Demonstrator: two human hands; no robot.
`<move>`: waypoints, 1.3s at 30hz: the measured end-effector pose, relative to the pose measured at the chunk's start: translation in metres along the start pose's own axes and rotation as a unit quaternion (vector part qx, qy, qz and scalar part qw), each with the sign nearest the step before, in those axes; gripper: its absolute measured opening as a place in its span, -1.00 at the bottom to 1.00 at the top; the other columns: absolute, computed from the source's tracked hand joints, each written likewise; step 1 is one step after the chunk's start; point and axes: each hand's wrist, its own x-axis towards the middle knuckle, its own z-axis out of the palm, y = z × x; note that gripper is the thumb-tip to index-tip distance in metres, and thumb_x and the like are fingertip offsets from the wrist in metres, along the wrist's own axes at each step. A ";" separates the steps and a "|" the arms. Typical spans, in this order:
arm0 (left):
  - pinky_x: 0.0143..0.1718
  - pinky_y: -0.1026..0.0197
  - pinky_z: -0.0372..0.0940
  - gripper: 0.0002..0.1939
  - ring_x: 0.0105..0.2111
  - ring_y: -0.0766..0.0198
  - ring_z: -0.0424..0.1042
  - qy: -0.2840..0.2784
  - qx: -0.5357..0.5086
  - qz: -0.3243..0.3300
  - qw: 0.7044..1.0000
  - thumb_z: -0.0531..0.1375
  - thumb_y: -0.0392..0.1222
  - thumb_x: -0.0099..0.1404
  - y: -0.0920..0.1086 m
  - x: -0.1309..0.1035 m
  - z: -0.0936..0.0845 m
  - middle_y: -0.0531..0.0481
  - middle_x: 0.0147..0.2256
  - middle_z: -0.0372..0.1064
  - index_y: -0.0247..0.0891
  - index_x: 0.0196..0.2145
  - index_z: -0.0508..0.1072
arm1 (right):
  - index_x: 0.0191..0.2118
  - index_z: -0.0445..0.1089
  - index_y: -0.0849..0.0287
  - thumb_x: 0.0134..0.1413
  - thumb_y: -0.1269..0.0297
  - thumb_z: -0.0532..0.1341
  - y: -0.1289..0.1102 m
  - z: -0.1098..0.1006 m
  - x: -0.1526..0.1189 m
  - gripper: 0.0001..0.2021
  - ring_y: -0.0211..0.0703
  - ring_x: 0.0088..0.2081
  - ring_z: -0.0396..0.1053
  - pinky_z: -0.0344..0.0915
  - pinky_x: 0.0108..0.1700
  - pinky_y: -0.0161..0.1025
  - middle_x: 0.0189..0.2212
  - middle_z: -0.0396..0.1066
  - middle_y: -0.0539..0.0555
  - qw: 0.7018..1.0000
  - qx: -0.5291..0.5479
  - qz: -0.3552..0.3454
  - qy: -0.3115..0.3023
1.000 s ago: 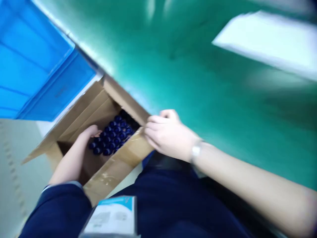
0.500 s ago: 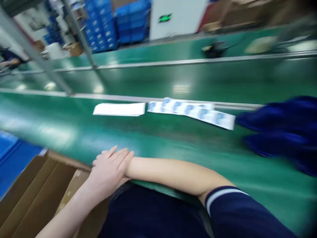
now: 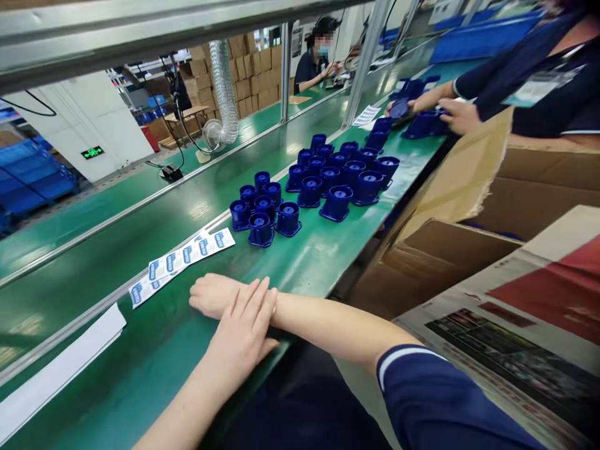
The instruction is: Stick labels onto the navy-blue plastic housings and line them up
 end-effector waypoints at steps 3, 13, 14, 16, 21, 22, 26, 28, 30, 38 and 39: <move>0.44 -0.23 -0.04 -0.14 0.43 -0.02 0.02 0.054 0.014 0.067 0.996 0.20 -0.07 0.41 -0.002 -0.012 -0.002 -0.29 0.41 0.06 -0.21 0.48 -0.18 | -0.14 0.53 0.14 0.30 0.29 0.15 0.069 -0.051 -0.011 -0.81 0.03 -0.03 0.45 0.33 0.03 -0.03 -0.11 0.55 0.18 0.998 -0.041 0.051 0.023; 0.39 -0.34 0.03 -0.17 0.47 -0.13 -0.16 0.060 0.033 -0.119 0.991 0.15 -0.05 0.43 -0.054 0.015 0.066 -0.31 0.48 -0.19 -0.14 0.48 -0.20 | 0.30 0.27 0.13 0.38 0.04 0.17 0.273 -0.123 -0.014 -0.51 0.32 0.31 0.16 0.15 0.26 0.36 0.33 0.21 0.27 0.940 -0.057 0.325 0.086; 0.39 -0.37 -0.03 -0.19 0.48 -0.14 -0.18 0.074 0.050 -0.132 0.987 0.14 -0.04 0.43 -0.065 0.023 0.068 -0.32 0.47 -0.18 -0.13 0.47 -0.18 | 0.28 0.29 0.12 0.37 0.06 0.20 0.279 -0.118 -0.011 -0.53 0.25 0.28 0.23 0.22 0.24 0.31 0.31 0.23 0.24 0.940 -0.048 0.327 0.080; 0.40 -0.39 -0.08 -0.23 0.48 -0.15 -0.18 0.094 0.076 -0.173 0.977 0.12 -0.01 0.44 -0.088 0.039 0.068 -0.34 0.46 -0.14 -0.15 0.46 -0.13 | 0.22 0.33 0.14 0.35 0.11 0.25 0.282 -0.109 -0.010 -0.58 0.11 0.17 0.36 0.35 0.18 0.19 0.24 0.30 0.20 0.943 -0.033 0.323 0.072; 0.38 -0.41 -0.11 -0.30 0.46 -0.18 -0.09 0.092 0.085 -0.269 0.955 0.06 0.09 0.45 -0.129 0.062 0.071 -0.32 0.45 -0.06 -0.14 0.43 0.01 | 0.15 0.39 0.15 0.37 0.06 0.22 0.269 -0.104 -0.026 -0.62 0.00 0.04 0.45 0.43 0.08 0.06 0.12 0.41 0.18 0.947 -0.019 0.316 0.047; 0.38 -0.40 -0.11 -0.31 0.46 -0.17 -0.09 0.090 0.083 -0.273 0.954 0.05 0.10 0.45 -0.132 0.063 0.071 -0.31 0.44 -0.04 -0.13 0.43 0.02 | 0.15 0.39 0.13 0.37 0.01 0.20 0.269 -0.109 -0.028 -0.61 -0.01 0.04 0.45 0.41 0.09 0.01 0.10 0.43 0.17 0.946 -0.021 0.319 0.045; 0.39 -0.36 -0.10 -0.34 0.45 -0.12 -0.04 0.082 0.092 -0.257 0.959 0.02 0.09 0.46 -0.133 0.058 0.071 -0.29 0.41 0.06 -0.12 0.42 0.04 | 0.32 0.22 0.10 0.45 -0.04 0.00 0.294 -0.145 -0.030 -0.50 0.14 0.20 0.31 0.27 0.21 0.03 0.23 0.32 0.28 0.915 -0.056 0.390 0.087; 0.38 -0.37 -0.07 -0.35 0.44 -0.13 -0.02 0.084 0.101 -0.254 0.958 0.03 0.08 0.46 -0.133 0.054 0.071 -0.28 0.41 0.07 -0.11 0.42 0.04 | 0.40 0.10 0.15 0.46 -0.01 -0.05 0.319 -0.165 -0.028 -0.45 0.34 0.28 0.17 0.17 0.24 0.25 0.32 0.18 0.39 0.884 -0.074 0.448 0.108; 0.37 -0.37 -0.03 -0.34 0.43 -0.13 0.00 0.088 0.106 -0.251 0.958 0.04 0.06 0.45 -0.134 0.051 0.072 -0.28 0.40 0.08 -0.09 0.43 0.02 | 0.42 0.05 0.11 0.45 -0.02 -0.04 0.346 -0.177 -0.028 -0.43 0.49 0.32 0.07 0.12 0.21 0.42 0.36 0.10 0.40 0.858 -0.077 0.497 0.106; 0.34 -0.30 0.12 -0.36 0.41 -0.13 0.08 0.103 0.112 -0.240 0.959 0.05 0.04 0.46 -0.134 0.050 0.077 -0.34 0.36 0.16 -0.20 0.39 0.06 | 0.19 0.35 0.16 0.33 0.10 0.26 0.390 -0.150 -0.018 -0.58 0.11 0.15 0.37 0.37 0.15 0.18 0.21 0.32 0.20 0.840 -0.071 0.537 -0.035; 0.34 -0.28 0.13 -0.36 0.41 -0.13 0.08 0.108 0.108 -0.237 0.959 0.06 0.04 0.46 -0.134 0.050 0.077 -0.35 0.35 0.16 -0.22 0.39 0.07 | 0.18 0.36 0.17 0.33 0.12 0.27 0.389 -0.147 -0.016 -0.60 0.07 0.11 0.40 0.41 0.12 0.14 0.19 0.34 0.19 0.847 -0.078 0.523 -0.046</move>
